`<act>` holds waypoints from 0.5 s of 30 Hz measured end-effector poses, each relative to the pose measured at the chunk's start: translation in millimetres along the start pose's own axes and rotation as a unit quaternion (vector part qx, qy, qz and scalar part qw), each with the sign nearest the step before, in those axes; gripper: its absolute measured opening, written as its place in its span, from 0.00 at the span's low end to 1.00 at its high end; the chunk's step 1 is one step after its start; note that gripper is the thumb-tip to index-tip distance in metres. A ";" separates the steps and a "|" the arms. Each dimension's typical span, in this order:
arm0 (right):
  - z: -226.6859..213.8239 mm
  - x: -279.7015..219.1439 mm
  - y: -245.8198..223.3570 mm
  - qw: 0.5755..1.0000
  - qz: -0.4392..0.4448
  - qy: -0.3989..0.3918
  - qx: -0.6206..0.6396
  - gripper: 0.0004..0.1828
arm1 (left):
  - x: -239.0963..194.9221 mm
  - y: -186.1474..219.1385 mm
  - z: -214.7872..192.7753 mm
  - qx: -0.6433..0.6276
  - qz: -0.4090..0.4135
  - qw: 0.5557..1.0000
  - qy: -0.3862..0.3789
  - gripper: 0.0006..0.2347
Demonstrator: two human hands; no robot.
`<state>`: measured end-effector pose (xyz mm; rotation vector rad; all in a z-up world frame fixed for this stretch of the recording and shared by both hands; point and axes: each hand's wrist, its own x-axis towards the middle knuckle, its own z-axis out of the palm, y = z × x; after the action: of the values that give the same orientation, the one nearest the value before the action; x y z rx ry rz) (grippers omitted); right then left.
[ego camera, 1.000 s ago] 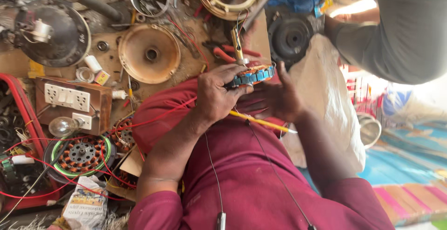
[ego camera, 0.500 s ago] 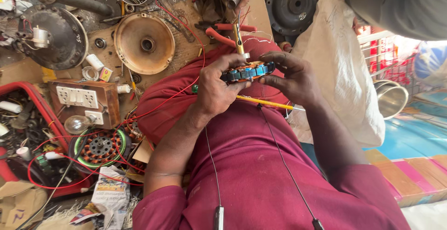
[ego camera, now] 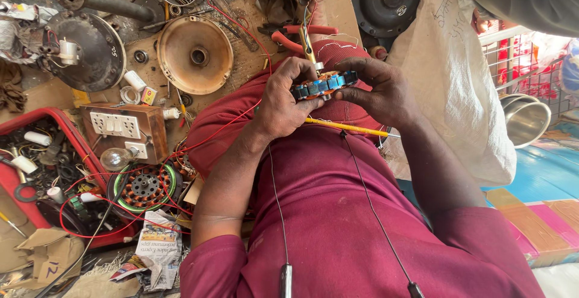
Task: The person sits cross-legged and works on a circular motor stator, using a soldering iron to heat and join wires, a screwdriver to adjust connections, and pliers to cut and manipulate wires. The person repeatedly repositions the stator and tools while seated on the floor.
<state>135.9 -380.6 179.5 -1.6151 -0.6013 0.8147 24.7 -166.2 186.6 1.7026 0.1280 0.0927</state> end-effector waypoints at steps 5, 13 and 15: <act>2.2 5.8 -4.7 1.000 -0.002 -0.002 0.014 0.26 | 4.0 -5.1 -2.0 -0.019 -0.041 0.999 -0.007 0.21; 5.5 14.0 -11.0 1.000 -0.005 0.017 -0.001 0.25 | 12.1 -13.4 -10.1 -0.048 -0.043 0.997 -0.035 0.21; 7.0 15.5 -12.4 1.000 0.015 0.024 0.000 0.24 | 12.6 -15.8 -10.7 -0.063 -0.054 0.996 -0.039 0.21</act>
<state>140.7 -362.1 188.3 -1.6432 -0.5448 0.7949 35.3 -151.9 172.3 1.5688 0.1520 -0.0449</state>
